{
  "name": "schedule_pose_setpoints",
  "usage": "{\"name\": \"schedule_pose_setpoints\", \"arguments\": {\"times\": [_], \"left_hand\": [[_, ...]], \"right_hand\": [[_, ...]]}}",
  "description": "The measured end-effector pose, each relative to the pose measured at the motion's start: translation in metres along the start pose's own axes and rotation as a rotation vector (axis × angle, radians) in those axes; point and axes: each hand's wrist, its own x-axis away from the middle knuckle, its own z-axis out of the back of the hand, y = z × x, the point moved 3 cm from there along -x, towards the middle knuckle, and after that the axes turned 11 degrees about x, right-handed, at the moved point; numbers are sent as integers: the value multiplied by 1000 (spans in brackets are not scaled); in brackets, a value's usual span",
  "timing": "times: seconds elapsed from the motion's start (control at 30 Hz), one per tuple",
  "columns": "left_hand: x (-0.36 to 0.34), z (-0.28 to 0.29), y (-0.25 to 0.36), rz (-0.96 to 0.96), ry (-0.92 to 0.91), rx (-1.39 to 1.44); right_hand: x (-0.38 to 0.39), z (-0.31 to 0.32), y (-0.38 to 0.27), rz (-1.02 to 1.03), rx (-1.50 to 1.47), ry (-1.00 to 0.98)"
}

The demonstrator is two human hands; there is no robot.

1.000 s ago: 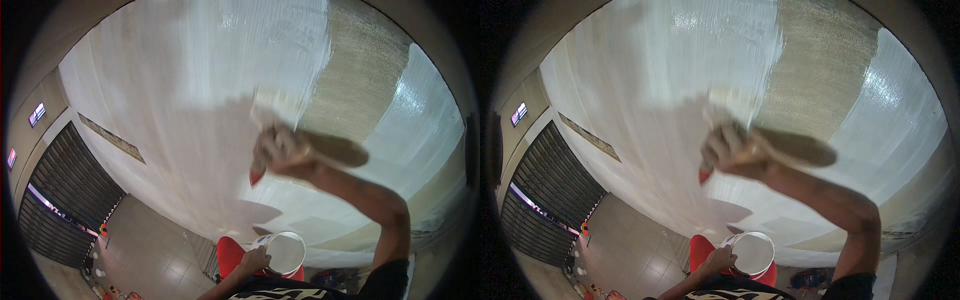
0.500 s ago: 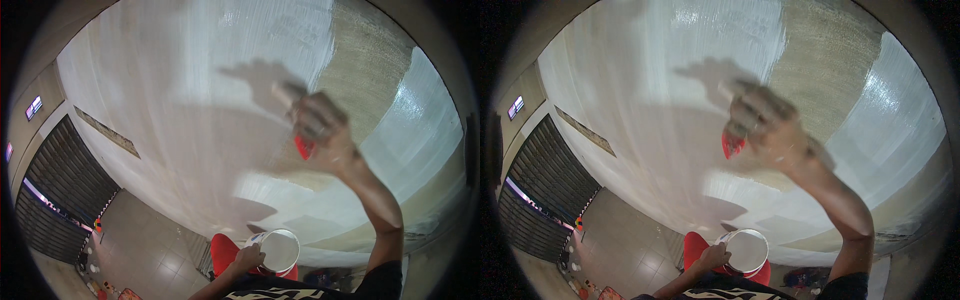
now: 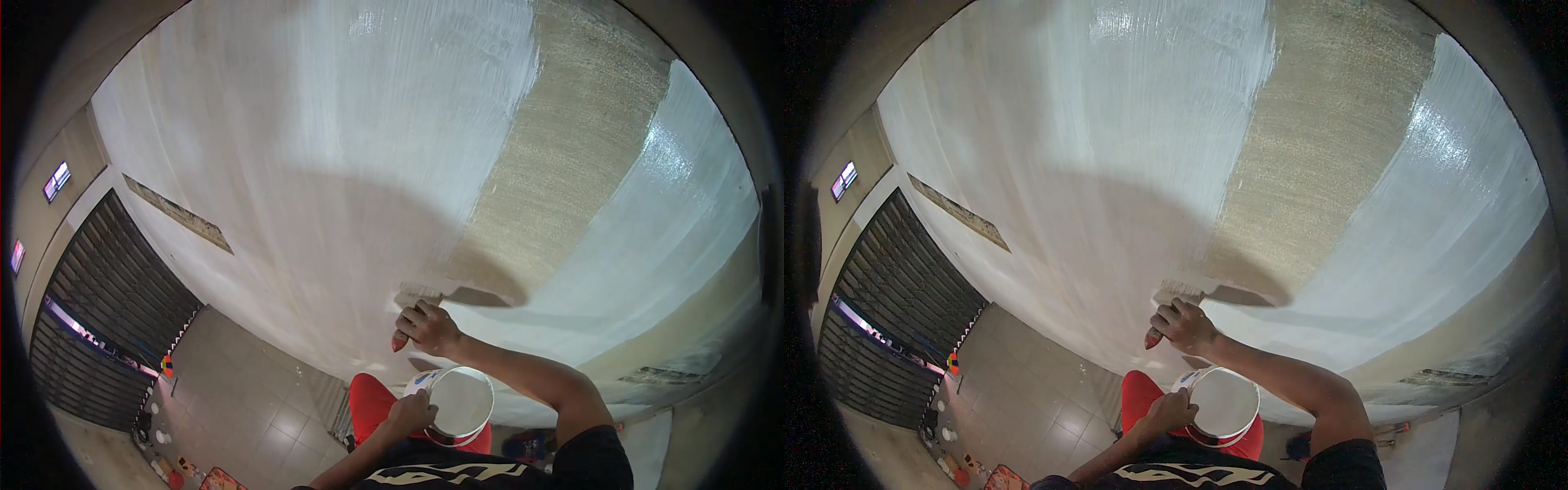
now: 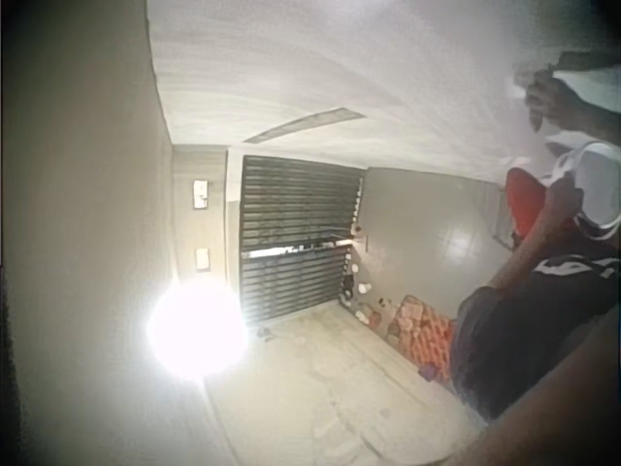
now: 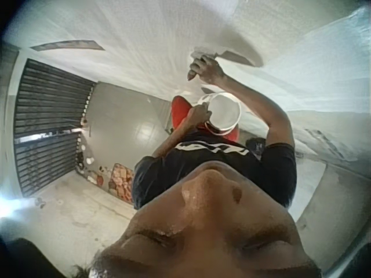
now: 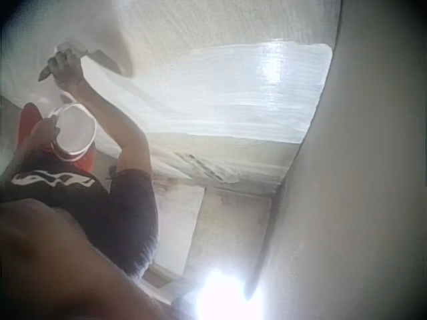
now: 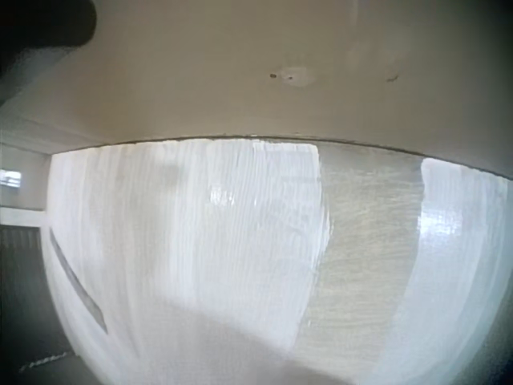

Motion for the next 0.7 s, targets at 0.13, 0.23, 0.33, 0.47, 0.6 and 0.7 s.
{"name": "schedule_pose_setpoints", "arguments": {"times": [0.13, 0.23, 0.33, 0.47, 0.6, 0.7], "left_hand": [[-1, -4, -2, -54, 22, 0], [1, 0, -5, -58, 49, 2], [1, 1, -2, -9, 8, 1], [-2, -4, -5, -56, 44, 3], [0, 3, -1, -18, 24, 10], [-2, -1, -9, -43, 46, 6]], "right_hand": [[-22, 35, 40, -91, -155, 159], [-49, 84, 77, -98, -76, 100], [-69, 134, 93, 195, 157, 148], [-97, 197, 100, 15, 353, 369], [-90, 169, 80, 69, 530, 421], [-50, 88, 49, 132, 525, 282]]}}
